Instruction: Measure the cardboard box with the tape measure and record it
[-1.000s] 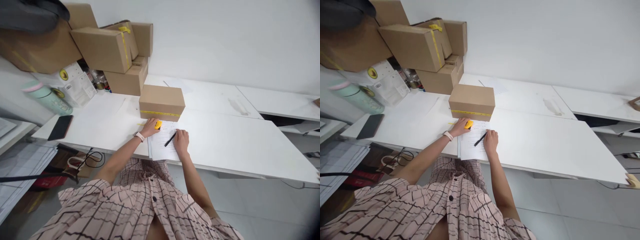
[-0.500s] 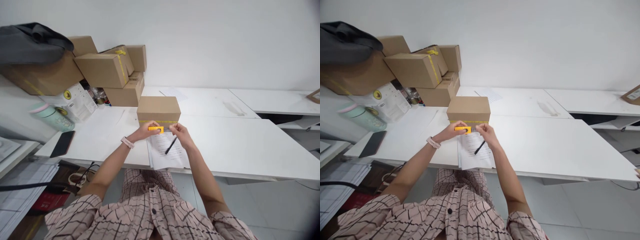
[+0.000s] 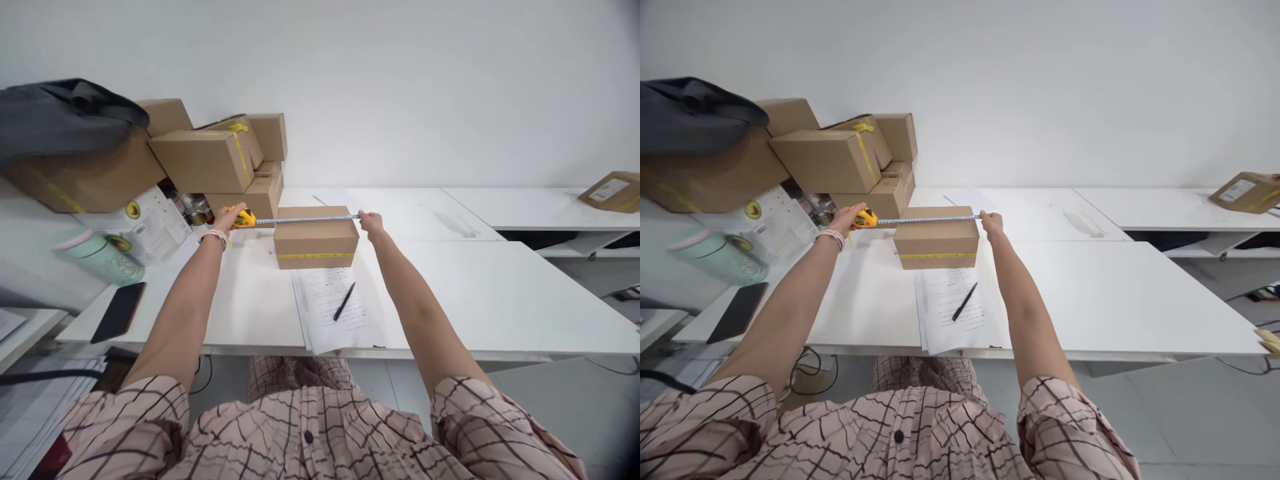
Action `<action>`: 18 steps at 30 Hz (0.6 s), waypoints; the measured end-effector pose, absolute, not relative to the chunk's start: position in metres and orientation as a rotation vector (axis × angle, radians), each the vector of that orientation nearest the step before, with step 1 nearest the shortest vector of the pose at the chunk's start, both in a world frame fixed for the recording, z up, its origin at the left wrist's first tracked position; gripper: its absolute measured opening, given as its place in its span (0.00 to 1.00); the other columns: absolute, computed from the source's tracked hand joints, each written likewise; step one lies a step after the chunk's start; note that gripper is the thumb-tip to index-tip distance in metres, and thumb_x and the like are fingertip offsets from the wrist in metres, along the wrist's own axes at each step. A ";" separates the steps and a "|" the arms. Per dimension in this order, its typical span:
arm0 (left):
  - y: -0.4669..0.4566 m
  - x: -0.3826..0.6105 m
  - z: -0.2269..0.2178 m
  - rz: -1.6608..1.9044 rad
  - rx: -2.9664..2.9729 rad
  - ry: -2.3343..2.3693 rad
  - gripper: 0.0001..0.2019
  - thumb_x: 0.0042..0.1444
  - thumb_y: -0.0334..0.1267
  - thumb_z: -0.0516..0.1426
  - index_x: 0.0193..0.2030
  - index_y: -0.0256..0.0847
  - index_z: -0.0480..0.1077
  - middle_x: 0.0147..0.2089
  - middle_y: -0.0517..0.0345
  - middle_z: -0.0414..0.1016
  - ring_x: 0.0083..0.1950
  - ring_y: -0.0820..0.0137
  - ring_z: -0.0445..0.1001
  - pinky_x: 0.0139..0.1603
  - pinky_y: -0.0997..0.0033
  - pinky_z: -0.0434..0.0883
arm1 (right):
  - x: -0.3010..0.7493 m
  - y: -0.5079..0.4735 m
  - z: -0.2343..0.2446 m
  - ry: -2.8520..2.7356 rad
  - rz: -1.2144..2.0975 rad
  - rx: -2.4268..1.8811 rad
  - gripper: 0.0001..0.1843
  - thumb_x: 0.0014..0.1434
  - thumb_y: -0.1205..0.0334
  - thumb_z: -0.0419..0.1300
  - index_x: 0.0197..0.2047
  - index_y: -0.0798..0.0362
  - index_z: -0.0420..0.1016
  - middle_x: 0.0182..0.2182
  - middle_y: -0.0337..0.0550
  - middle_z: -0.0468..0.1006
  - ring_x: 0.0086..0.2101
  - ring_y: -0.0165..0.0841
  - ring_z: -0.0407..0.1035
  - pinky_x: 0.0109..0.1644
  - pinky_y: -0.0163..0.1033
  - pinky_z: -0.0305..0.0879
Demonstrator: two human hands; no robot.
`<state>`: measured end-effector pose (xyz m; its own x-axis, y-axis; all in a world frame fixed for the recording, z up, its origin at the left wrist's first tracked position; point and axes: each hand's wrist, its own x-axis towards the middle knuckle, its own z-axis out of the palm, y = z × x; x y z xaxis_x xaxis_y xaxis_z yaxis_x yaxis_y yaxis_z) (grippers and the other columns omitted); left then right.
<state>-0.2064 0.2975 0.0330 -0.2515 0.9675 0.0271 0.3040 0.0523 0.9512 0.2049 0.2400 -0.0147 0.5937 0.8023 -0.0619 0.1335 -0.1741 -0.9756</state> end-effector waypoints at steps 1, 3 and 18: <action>0.299 -0.209 0.030 1.219 1.287 1.657 0.15 0.51 0.47 0.63 0.32 0.37 0.68 0.25 0.60 0.72 0.25 0.72 0.70 0.26 0.75 0.65 | 0.202 0.243 -0.017 -0.797 0.723 -1.670 0.14 0.60 0.59 0.63 0.25 0.52 0.66 0.22 0.37 0.68 0.25 0.26 0.61 0.28 0.33 0.60; 0.301 -0.210 0.024 1.212 1.278 1.669 0.15 0.50 0.48 0.62 0.31 0.37 0.68 0.25 0.59 0.72 0.25 0.71 0.70 0.25 0.75 0.64 | 0.196 0.249 -0.022 -0.819 0.739 -1.687 0.13 0.57 0.58 0.65 0.27 0.52 0.67 0.23 0.36 0.69 0.27 0.28 0.64 0.30 0.32 0.61; 0.313 -0.177 0.022 1.021 1.419 1.632 0.19 0.47 0.54 0.65 0.33 0.40 0.70 0.25 0.58 0.73 0.22 0.72 0.66 0.24 0.74 0.56 | 0.179 0.253 -0.039 -0.804 0.909 -1.735 0.18 0.56 0.46 0.65 0.35 0.54 0.71 0.39 0.51 0.79 0.38 0.36 0.73 0.37 0.36 0.69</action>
